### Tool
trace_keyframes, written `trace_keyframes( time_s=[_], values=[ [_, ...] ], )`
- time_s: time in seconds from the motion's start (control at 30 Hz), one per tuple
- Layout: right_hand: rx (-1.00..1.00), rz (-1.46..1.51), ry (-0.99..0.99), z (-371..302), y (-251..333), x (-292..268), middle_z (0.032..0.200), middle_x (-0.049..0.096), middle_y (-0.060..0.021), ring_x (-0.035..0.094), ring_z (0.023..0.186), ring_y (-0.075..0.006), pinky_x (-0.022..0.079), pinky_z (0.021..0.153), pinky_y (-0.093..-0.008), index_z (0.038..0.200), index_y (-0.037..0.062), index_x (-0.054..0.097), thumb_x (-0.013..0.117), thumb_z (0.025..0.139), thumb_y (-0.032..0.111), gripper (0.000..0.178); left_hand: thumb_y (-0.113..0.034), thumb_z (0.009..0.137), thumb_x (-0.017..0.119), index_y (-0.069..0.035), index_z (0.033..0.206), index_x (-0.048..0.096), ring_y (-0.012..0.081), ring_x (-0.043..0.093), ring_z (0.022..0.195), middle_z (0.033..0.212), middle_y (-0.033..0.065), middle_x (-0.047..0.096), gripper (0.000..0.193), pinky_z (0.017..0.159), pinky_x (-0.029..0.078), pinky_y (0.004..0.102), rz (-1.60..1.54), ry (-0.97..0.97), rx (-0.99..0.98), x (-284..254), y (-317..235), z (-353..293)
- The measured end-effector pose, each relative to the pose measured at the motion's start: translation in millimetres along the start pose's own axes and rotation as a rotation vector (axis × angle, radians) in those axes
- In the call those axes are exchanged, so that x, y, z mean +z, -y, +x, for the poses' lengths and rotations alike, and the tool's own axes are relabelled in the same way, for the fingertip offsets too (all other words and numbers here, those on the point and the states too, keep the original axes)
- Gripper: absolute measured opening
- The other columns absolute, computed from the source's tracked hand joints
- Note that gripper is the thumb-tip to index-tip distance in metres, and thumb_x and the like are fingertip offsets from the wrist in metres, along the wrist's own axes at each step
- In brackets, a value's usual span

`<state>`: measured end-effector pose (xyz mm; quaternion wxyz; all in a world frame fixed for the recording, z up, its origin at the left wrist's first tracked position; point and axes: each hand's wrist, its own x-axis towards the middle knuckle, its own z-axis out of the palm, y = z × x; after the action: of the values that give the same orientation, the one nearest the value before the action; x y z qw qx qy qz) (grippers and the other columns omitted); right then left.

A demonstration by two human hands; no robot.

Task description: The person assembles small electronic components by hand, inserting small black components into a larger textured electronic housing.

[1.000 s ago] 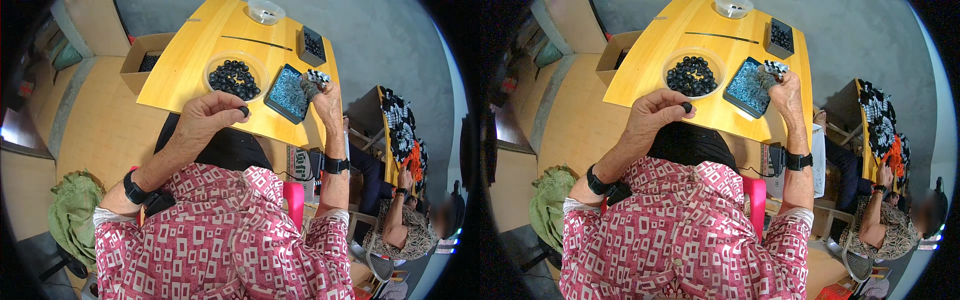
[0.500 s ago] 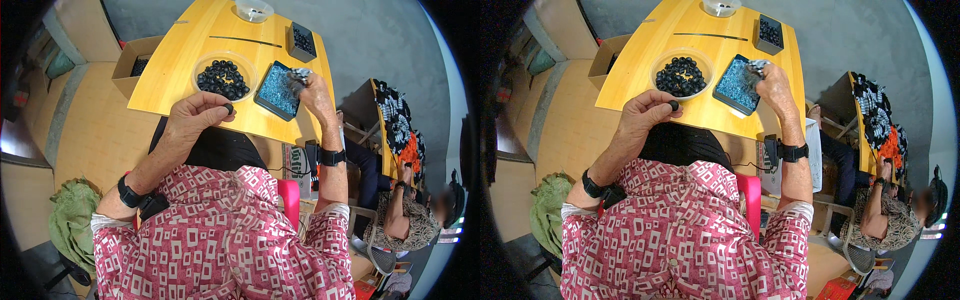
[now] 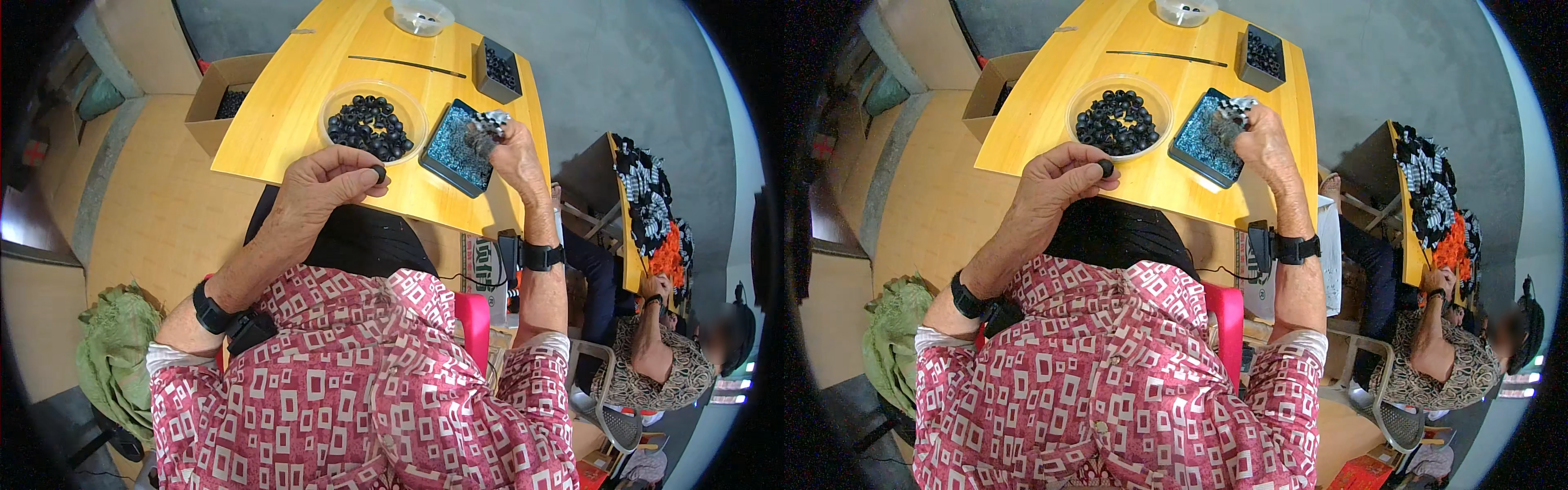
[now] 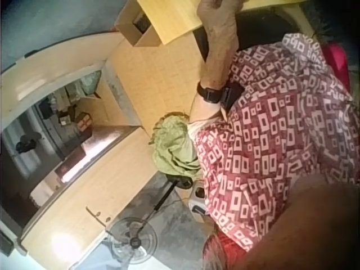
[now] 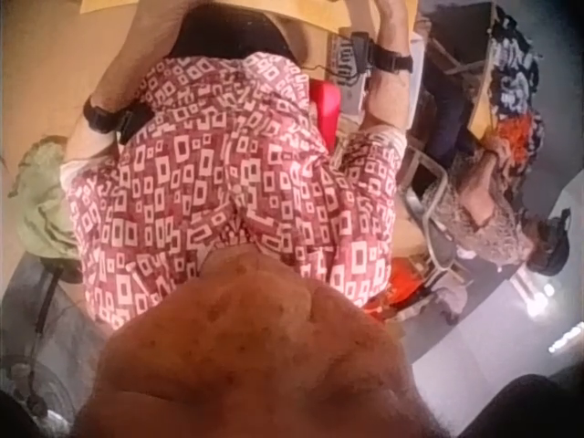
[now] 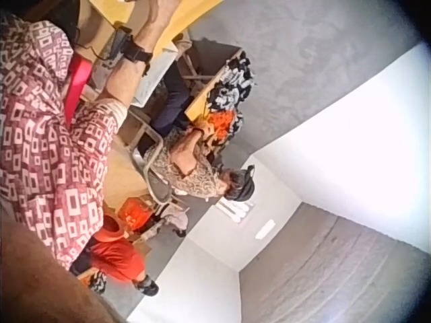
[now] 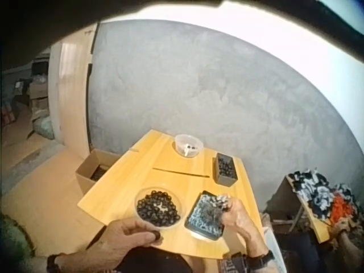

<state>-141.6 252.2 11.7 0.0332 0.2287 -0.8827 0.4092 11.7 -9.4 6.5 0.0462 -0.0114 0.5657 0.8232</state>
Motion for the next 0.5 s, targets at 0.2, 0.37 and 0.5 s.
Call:
trace_keyframes(
  time_s=[0.2,0.37,0.5],
  values=[
    [0.002,0.091,-0.001,-2.5,9.0,-5.4,0.072,0.063,0.0003,0.052,0.065,-0.006,0.045,0.06,-0.0255,0.087,0.0012,0.068,0.067,0.081,0.01,0.011,-0.013,0.086,0.063,-0.002,0.103,0.061,0.0122,0.064,0.086,0.09,0.0064,0.066,0.02,0.075,0.05,0.0216,-0.067,-0.007,-0.02,-0.3,-0.2,-0.4],
    [0.032,0.25,-0.032,-4.3,6.8,-1.7,0.085,0.068,0.0001,0.057,0.074,-0.0064,0.048,0.068,-0.0243,0.097,0.0036,0.069,0.067,0.08,0.007,0.017,-0.013,0.087,0.062,-0.003,0.103,0.061,0.0128,0.064,0.086,0.091,0.0067,0.066,0.019,0.077,0.051,0.0218,-0.056,-0.014,-0.047,-0.2,-2.4,0.5],
    [0.033,0.259,-0.006,-3.1,2.0,-0.3,0.089,0.069,-0.0015,0.06,0.078,-0.0075,0.049,0.071,-0.0246,0.099,0.0043,0.069,0.067,0.08,0.006,0.019,-0.011,0.088,0.059,-0.002,0.105,0.059,0.0163,0.065,0.088,0.094,0.01,0.066,0.018,0.079,0.052,0.0246,-0.049,-0.024,-0.067,-1.6,-1.5,1.0]
  ],
)
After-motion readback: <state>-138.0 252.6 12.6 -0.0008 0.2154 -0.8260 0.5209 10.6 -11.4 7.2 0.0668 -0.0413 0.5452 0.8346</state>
